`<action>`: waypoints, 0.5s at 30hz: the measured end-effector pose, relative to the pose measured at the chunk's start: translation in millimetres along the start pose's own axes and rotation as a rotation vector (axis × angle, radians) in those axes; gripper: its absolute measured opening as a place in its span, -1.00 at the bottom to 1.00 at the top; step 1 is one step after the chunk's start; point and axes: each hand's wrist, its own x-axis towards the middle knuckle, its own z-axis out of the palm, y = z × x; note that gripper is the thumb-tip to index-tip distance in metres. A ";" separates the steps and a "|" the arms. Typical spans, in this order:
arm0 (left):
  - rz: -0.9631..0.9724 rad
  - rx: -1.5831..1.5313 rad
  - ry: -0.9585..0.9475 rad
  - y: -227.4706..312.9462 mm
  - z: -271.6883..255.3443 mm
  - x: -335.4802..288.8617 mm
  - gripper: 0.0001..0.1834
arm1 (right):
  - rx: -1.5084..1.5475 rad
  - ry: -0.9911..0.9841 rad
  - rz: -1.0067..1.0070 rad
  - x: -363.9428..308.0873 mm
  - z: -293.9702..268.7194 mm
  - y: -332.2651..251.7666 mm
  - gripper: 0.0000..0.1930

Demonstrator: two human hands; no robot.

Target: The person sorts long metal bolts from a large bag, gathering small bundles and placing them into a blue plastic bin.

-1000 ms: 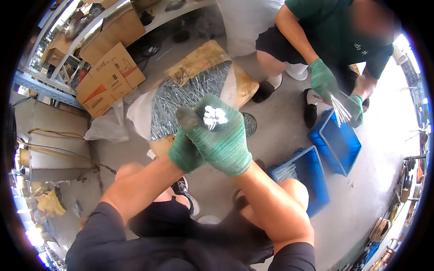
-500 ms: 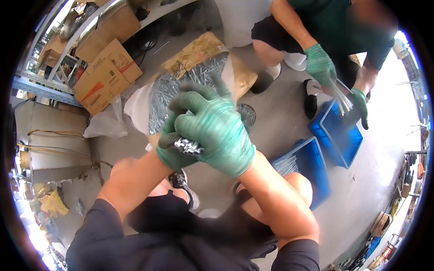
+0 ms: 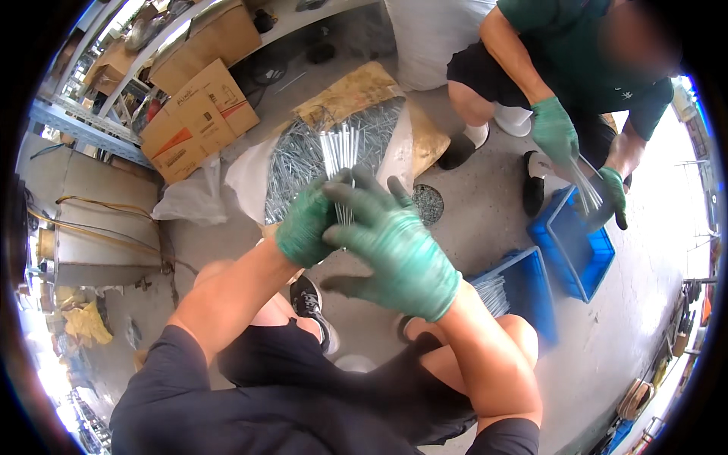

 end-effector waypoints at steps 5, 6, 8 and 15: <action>-0.390 -0.334 -0.116 42.3 16.9 -6.3 -0.56 | 0.286 0.432 0.541 0.2 -16.8 23.2 -0.70; -0.351 -0.301 -0.134 52.5 24.0 -10.5 -0.53 | 0.471 0.348 0.616 0.8 -20.1 23.4 -0.65; -0.302 -0.253 -0.237 51.5 23.0 -14.7 -0.52 | 0.884 0.200 0.681 1.7 -18.5 22.1 -0.59; -0.325 -0.226 -0.223 55.8 29.4 -18.1 -0.47 | 0.928 0.207 0.588 -6.8 -7.8 26.8 -0.70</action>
